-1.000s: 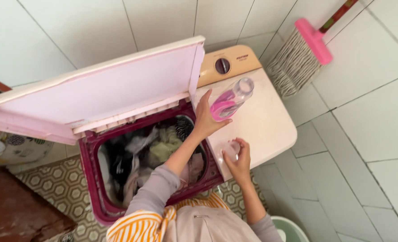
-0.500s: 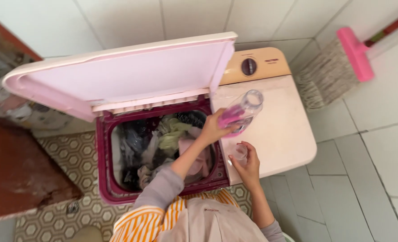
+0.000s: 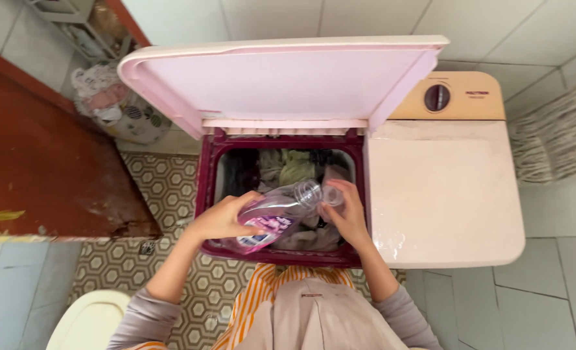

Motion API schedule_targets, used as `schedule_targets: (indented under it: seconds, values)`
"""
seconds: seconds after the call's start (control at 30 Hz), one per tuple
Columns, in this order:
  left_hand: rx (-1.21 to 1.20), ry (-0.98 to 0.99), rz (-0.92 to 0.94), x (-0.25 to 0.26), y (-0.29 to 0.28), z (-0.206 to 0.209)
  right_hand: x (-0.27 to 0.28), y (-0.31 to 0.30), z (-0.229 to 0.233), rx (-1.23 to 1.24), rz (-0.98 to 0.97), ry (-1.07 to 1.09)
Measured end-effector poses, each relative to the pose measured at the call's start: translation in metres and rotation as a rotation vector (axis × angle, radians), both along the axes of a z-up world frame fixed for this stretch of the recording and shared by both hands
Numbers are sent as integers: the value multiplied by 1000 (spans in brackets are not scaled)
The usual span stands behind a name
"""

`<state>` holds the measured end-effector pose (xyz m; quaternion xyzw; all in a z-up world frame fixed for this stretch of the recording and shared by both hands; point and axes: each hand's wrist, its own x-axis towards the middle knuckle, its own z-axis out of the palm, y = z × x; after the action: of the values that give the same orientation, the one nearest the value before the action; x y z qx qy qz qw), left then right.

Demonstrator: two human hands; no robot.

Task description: Hand washing clothes in a small washing machine and adding liquid detergent.

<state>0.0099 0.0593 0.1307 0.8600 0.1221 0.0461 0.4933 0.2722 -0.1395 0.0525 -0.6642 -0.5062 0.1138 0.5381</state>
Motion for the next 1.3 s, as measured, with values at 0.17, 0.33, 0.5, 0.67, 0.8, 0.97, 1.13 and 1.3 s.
schedule_targets:
  seconds: [0.17, 0.33, 0.5, 0.67, 0.8, 0.97, 1.13, 1.3]
  values:
    - [-105, 302, -2, -36, 15, 9, -25, 29, -9, -59, 109, 62]
    - [-185, 316, -54, -63, 33, -7, -49, 45, -8, -121, 156, 149]
    - [-233, 506, -26, -73, 42, 4, -64, 53, -12, -116, 156, 111]
    - [-212, 512, -42, -81, 54, 1, -75, 58, -19, -131, 189, 133]
    - [-161, 525, -65, -85, 62, 0, -80, 62, -23, -143, 220, 151]
    - [-207, 518, -71, -88, 68, 0, -85, 66, -26, -166, 227, 156]
    - [-214, 538, -69, -87, 72, 10, -88, 69, -32, -165, 247, 184]
    - [-188, 559, -59, -83, 75, 16, -90, 69, -32, -187, 259, 220]
